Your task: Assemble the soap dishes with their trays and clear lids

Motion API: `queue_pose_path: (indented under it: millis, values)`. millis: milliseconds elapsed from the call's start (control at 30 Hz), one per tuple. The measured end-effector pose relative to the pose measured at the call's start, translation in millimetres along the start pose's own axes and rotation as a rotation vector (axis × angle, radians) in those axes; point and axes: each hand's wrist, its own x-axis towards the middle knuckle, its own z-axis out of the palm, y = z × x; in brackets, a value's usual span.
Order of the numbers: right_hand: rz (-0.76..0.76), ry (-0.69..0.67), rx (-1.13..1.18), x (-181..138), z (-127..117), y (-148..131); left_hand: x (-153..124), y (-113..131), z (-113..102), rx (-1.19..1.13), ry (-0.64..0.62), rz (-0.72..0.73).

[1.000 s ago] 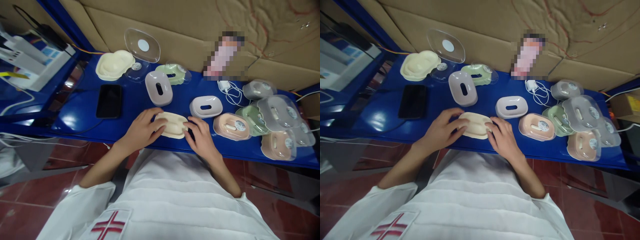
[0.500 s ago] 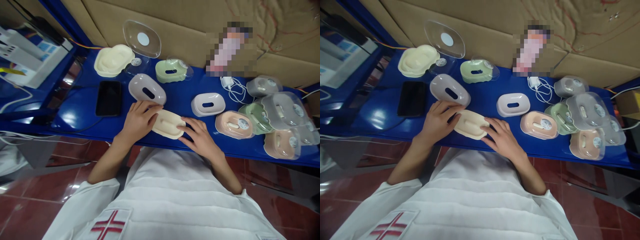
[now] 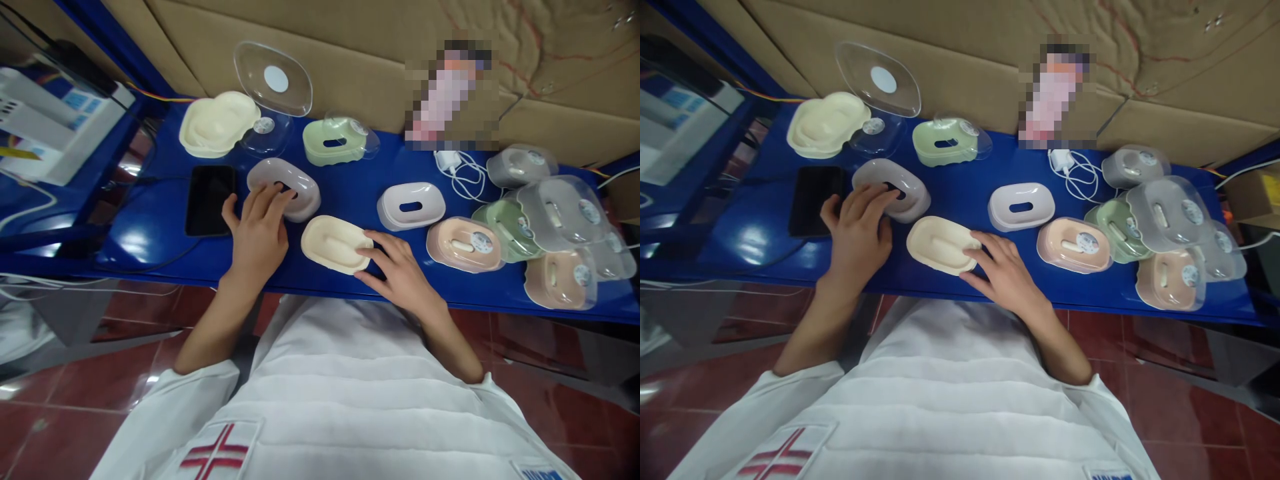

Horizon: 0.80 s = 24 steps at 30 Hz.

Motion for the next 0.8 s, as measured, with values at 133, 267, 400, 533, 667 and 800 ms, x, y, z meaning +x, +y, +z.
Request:
queue_pose_path:
  millis: [133, 267, 400, 533, 667, 800]
  values:
    - [0.005, -0.007, 0.008, 0.3, 0.0, 0.4, -1.0, -1.2, 2.2, 0.018, 0.014, -0.019]
    - [0.018, -0.02, 0.029, 0.6, -0.5, 0.5, -1.9, -3.4, 3.3, 0.02, 0.085, 0.05]
    - [0.042, -0.035, 0.047, 0.1, -0.7, 0.3, -0.9, -2.0, -1.3, -0.06, 0.118, 0.14]
    - [0.069, 0.024, 0.05, -1.9, -0.2, -0.1, -3.8, 7.5, -5.3, -0.201, -0.008, 0.334]
    - [0.046, 0.041, 0.004, -3.4, -0.1, 0.7, -12.2, 23.5, -2.0, -0.327, -0.205, 0.651]
    - [-0.018, 0.015, -0.02, -2.4, -0.3, 2.2, -14.6, 29.0, 1.7, -0.264, -0.21, 0.662]
